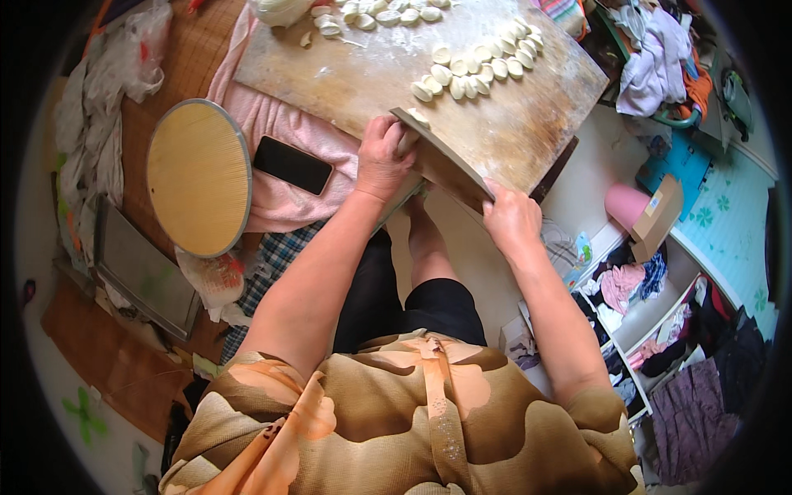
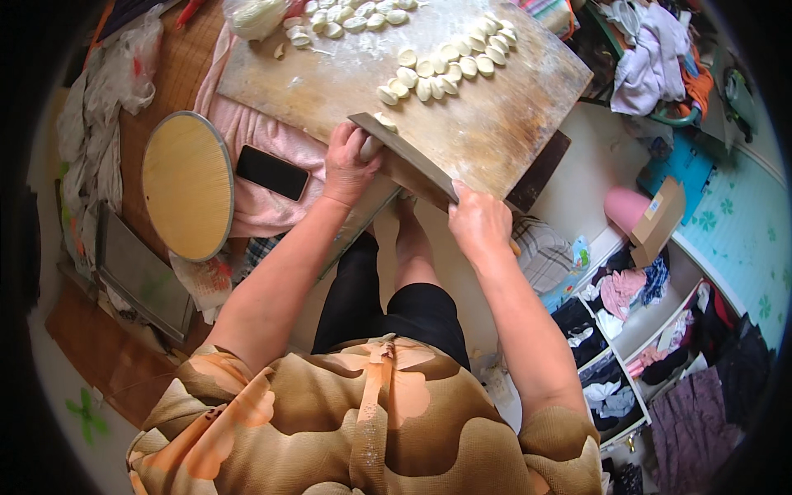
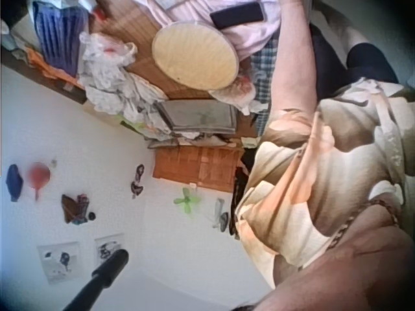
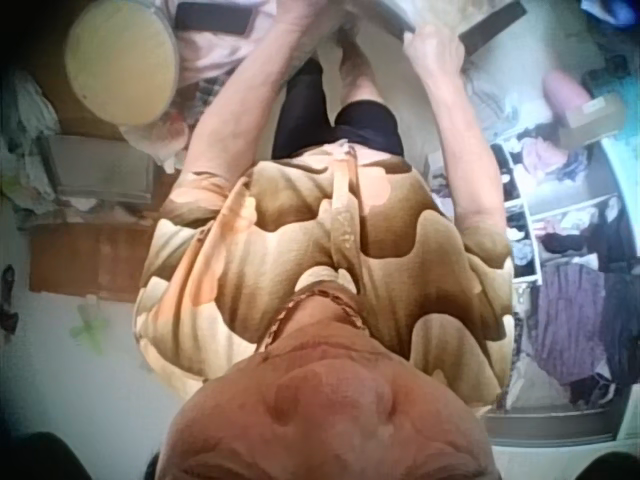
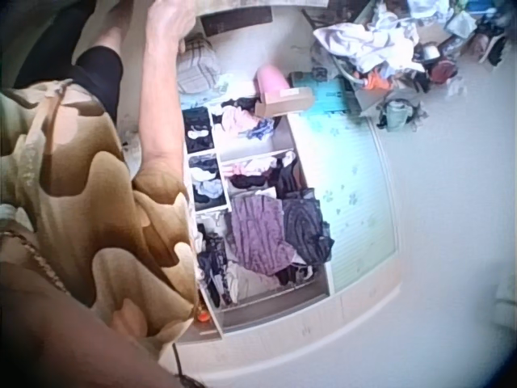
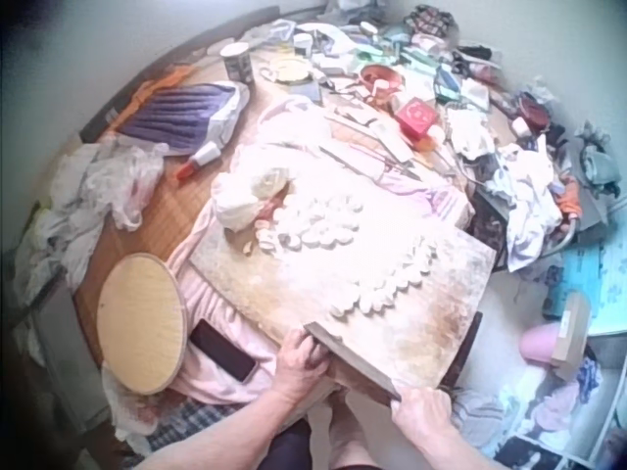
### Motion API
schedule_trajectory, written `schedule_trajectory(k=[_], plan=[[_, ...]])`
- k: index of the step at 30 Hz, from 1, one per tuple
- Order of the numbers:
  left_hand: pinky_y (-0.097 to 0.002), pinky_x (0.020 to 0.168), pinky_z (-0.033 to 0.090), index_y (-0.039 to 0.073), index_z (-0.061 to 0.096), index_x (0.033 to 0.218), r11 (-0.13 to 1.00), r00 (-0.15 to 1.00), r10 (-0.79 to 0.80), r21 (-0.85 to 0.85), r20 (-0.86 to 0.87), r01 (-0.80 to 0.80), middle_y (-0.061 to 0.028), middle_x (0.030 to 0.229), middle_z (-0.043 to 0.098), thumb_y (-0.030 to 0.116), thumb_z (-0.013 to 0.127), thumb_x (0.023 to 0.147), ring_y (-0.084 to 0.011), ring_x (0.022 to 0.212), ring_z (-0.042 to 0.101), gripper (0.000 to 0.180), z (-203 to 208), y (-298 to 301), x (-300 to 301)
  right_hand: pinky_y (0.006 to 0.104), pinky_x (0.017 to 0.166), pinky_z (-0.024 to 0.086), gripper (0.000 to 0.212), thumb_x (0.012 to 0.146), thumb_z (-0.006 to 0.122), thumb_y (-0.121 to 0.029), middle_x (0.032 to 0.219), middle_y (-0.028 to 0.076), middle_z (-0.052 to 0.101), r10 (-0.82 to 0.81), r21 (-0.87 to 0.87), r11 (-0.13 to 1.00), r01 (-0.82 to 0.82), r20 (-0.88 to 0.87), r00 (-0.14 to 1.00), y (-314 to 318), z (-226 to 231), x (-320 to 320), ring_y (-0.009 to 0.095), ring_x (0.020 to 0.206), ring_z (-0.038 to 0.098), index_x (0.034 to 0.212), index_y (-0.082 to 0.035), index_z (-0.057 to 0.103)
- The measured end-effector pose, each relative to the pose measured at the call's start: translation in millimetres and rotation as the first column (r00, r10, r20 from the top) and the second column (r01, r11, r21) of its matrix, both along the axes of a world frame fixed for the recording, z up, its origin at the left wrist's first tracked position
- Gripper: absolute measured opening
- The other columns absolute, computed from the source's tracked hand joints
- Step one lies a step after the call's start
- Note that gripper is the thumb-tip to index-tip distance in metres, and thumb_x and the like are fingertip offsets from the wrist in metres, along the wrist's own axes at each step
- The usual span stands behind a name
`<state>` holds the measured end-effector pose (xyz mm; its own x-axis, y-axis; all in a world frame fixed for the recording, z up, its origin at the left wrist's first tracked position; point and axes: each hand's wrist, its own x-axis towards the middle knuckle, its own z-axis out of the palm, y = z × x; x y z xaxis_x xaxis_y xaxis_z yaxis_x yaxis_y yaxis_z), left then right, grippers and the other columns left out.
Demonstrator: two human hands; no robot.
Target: The person cuts a piece of dough into small pieces with a large knife on a wooden board, then cleans their hands and gathers the dough pieces into a plastic bag.
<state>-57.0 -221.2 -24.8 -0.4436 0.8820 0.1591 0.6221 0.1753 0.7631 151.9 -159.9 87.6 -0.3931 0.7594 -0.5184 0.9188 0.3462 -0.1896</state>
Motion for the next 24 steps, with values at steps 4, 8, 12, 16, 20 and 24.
schedule_trajectory(k=[4,8,12,16,20,24], plan=[[-0.0311,0.078,0.053,0.003,0.065,0.1,0.994,0.967,0.11,-0.01,0.229,-0.11,-0.0111,0.097,0.065,0.004,0.073,0.074,-0.0229,0.086,0.064,0.027,-5,4,-2,0.0469,0.069,0.054,0.03,0.08,0.069,-0.022,0.078,0.022,0.067,-0.109,0.059,0.991,0.116,-0.12,0.987,1,8,4,0.039,0.074,0.067,0.11,-0.016,0.071],[-0.0349,0.076,0.052,0.006,0.065,0.096,0.982,0.93,0.187,-0.057,0.315,-0.178,-0.0104,0.089,0.066,0.009,0.074,0.072,-0.028,0.085,0.063,0.025,-8,9,-6,0.0461,0.066,0.053,0.034,0.078,0.07,-0.019,0.076,0.019,0.067,-0.023,0.096,0.995,0.041,-0.187,0.982,-6,11,5,0.037,0.072,0.066,0.112,-0.017,0.07],[-0.0354,0.077,0.052,0.006,0.064,0.091,0.977,0.95,0.201,0.013,0.24,-0.211,-0.0107,0.093,0.064,0.009,0.073,0.073,-0.029,0.087,0.062,0.02,-12,11,-6,0.0461,0.063,0.052,0.04,0.075,0.073,-0.016,0.074,0.017,0.067,0.032,0.088,0.996,-0.019,-0.151,0.988,-9,14,3,0.037,0.069,0.066,0.115,-0.016,0.068],[-0.0369,0.078,0.051,0.006,0.064,0.091,0.984,0.968,0.162,0.038,0.19,-0.172,-0.0109,0.096,0.063,0.009,0.072,0.073,-0.0302,0.089,0.061,0.02,-12,12,-11,0.0462,0.064,0.053,0.039,0.075,0.073,-0.016,0.074,0.018,0.067,0.042,0.089,0.996,-0.032,-0.113,0.993,-7,15,-1,0.037,0.069,0.066,0.114,-0.015,0.068],[-0.0378,0.079,0.051,0.006,0.064,0.091,0.988,0.979,0.155,0.004,0.132,-0.157,-0.011,0.095,0.063,0.009,0.072,0.072,-0.0309,0.089,0.061,0.021,-11,13,-13,0.0466,0.066,0.053,0.034,0.076,0.071,-0.016,0.075,0.019,0.067,0.034,0.07,0.997,-0.027,-0.1,0.994,-6,14,-6,0.038,0.07,0.066,0.11,-0.012,0.069],[-0.0385,0.08,0.05,0.007,0.065,0.092,0.983,0.98,0.18,0.009,0.084,-0.182,-0.0112,0.095,0.063,0.009,0.07,0.073,-0.0316,0.089,0.06,0.019,-12,17,-10,0.0476,0.068,0.053,0.029,0.078,0.069,-0.016,0.075,0.02,0.067,0.039,0.045,0.998,-0.037,-0.063,0.997,1,7,-19,0.04,0.072,0.066,0.106,-0.01,0.07]])
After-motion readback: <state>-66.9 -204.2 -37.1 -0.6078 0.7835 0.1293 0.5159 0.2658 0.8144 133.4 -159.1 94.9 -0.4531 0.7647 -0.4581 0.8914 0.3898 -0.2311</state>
